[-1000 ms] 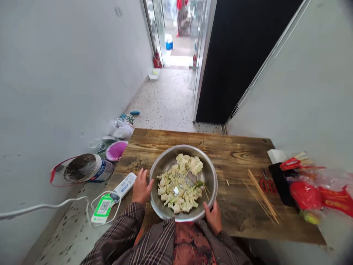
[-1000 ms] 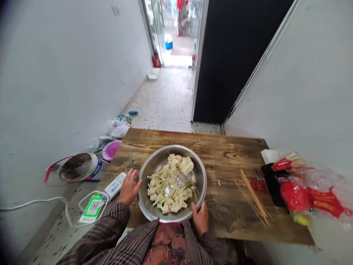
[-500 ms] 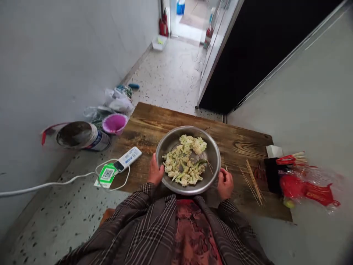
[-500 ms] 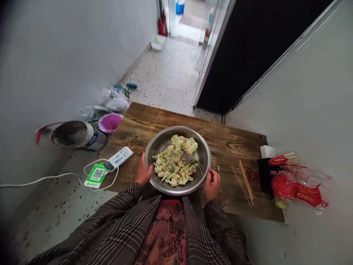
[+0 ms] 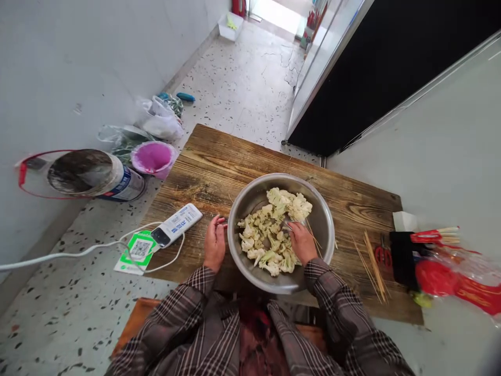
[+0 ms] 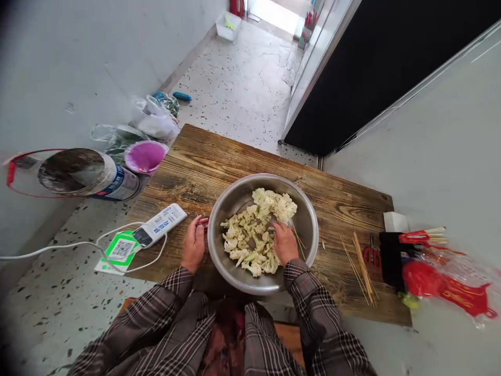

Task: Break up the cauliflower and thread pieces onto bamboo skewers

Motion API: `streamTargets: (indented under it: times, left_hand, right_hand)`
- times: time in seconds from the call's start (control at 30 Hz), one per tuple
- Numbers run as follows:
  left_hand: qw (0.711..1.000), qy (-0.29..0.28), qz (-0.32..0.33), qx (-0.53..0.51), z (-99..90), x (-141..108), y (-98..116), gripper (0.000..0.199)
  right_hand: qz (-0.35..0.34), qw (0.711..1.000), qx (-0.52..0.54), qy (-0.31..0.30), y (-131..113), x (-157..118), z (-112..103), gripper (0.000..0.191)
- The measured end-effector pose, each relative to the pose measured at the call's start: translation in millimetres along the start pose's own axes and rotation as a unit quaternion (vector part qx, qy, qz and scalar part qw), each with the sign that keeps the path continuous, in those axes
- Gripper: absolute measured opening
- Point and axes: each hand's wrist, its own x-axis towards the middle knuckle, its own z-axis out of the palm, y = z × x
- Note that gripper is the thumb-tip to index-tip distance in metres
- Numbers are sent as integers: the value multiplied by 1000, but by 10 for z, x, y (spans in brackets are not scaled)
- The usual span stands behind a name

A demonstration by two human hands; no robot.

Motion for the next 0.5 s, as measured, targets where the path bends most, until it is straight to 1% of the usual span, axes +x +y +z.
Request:
streamTargets:
  times: [0.07, 0.1, 0.2, 0.27, 0.37, 0.4, 0.5]
  left_hand:
    - [999, 12, -28, -31, 46, 157, -92, 42]
    - [999, 12, -32, -35, 82, 233, -142, 41]
    - [1000, 3, -5, -8, 202, 411, -290, 38]
    - [1000, -15, 24, 11, 260, 474, -374, 39]
    - [997, -60, 48, 19, 285, 501, -451, 45]
    - [997, -65, 50, 16, 279, 500, -461, 46]
    - [997, -39, 63, 15, 246, 482, -434, 46]
  right_hand:
    - [0, 998, -60, -35, 39, 108, 15, 32]
    - [-1, 995, -82, -52, 49, 140, 21, 29]
    - [0, 991, -113, -73, 60, 189, 34, 21]
    - [-2, 994, -97, -60, 69, 198, 39, 24]
    - [-15, 999, -25, -16, 87, 191, 33, 31]
    - [-20, 1000, 0, -7, 90, 188, 27, 33]
    - [-27, 999, 46, 11, 76, 183, 3, 35]
